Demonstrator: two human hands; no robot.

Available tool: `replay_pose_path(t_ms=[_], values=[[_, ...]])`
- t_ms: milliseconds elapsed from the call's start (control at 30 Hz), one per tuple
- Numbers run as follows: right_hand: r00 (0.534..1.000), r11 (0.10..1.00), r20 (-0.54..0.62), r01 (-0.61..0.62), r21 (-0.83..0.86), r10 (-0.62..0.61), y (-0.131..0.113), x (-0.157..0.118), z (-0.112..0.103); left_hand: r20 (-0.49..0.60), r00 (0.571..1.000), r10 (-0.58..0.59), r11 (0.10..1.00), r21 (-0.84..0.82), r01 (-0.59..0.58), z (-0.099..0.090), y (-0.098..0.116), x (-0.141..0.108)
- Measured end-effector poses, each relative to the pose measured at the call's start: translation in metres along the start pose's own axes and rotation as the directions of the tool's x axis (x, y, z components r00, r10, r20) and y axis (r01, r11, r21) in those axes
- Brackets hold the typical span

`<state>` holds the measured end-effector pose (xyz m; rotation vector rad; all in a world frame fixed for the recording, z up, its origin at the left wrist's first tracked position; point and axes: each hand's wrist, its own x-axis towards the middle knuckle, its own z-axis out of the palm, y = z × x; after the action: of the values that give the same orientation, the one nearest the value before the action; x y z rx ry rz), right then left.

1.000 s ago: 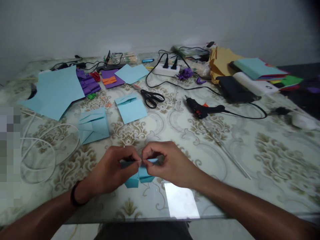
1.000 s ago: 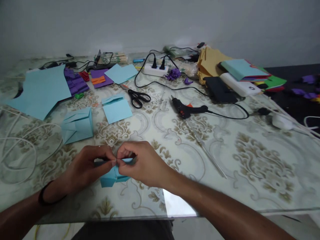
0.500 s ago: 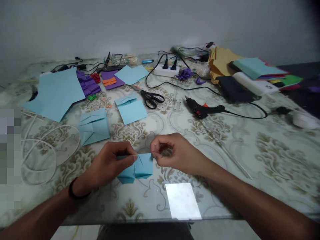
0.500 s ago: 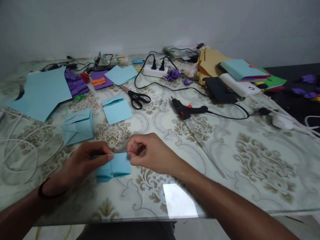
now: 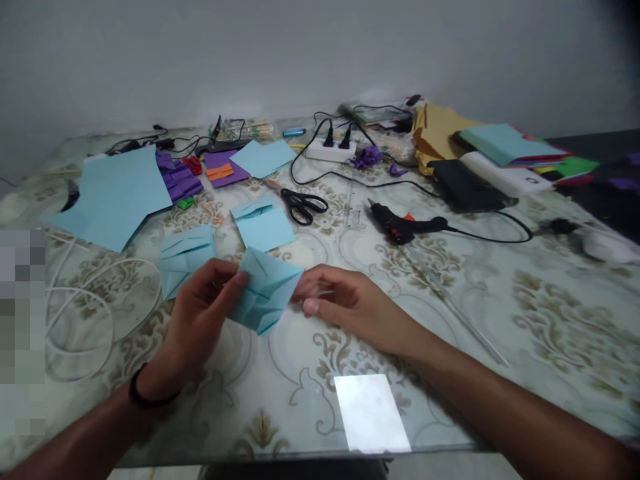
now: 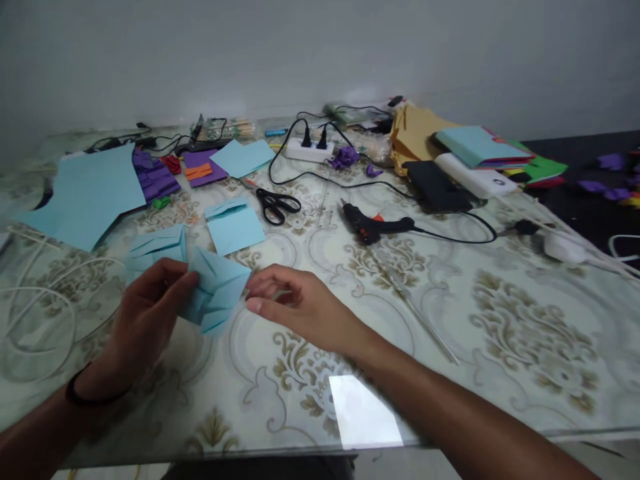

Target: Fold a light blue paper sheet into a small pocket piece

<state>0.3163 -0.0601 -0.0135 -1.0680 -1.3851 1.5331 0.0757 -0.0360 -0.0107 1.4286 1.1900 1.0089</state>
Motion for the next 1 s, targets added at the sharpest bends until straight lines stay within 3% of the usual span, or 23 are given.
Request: replay_pose_path(t_ms=[67,167,300,400,533,700,867,1000], values=[[0.998,0.999,-0.046,-0.031,0.040,0.032,0.000,0.000,0.003,0.013,1.000,0.011,0.999,-0.048,-0.010,0.002,-0.002,-0.002],[0.993,0.997,-0.104,-0.044,0.067,0.051,0.001,-0.001,0.006,0.125,0.992,-0.015,0.994,-0.106,0.028,0.004,-0.003,-0.006],[0.980,0.999,-0.201,0.008,0.035,0.000,0.004,0.002,0.006,0.252,0.967,-0.030,0.990,-0.124,0.063,0.007,-0.002,-0.010],[0.987,0.998,-0.163,-0.003,0.065,0.014,0.005,0.003,0.004,0.297,0.954,-0.034,0.990,-0.120,0.072,0.007,-0.001,-0.012],[0.992,0.986,-0.095,-0.063,0.154,0.079,0.004,0.001,0.004,0.418,0.907,-0.056,0.988,-0.107,0.110,0.004,0.002,-0.010],[0.994,0.994,-0.082,-0.067,0.086,0.074,-0.001,-0.004,0.010,0.514,0.857,-0.012,1.000,0.023,0.000,-0.004,0.013,-0.006],[0.999,0.999,-0.014,-0.051,0.011,0.051,-0.006,-0.007,0.018,0.442,0.897,0.011,0.952,0.270,-0.145,0.001,0.010,-0.012],[0.998,0.998,-0.002,-0.055,0.000,0.055,-0.006,-0.008,0.020,0.485,0.873,0.052,0.927,0.301,-0.222,0.007,0.008,-0.017]])
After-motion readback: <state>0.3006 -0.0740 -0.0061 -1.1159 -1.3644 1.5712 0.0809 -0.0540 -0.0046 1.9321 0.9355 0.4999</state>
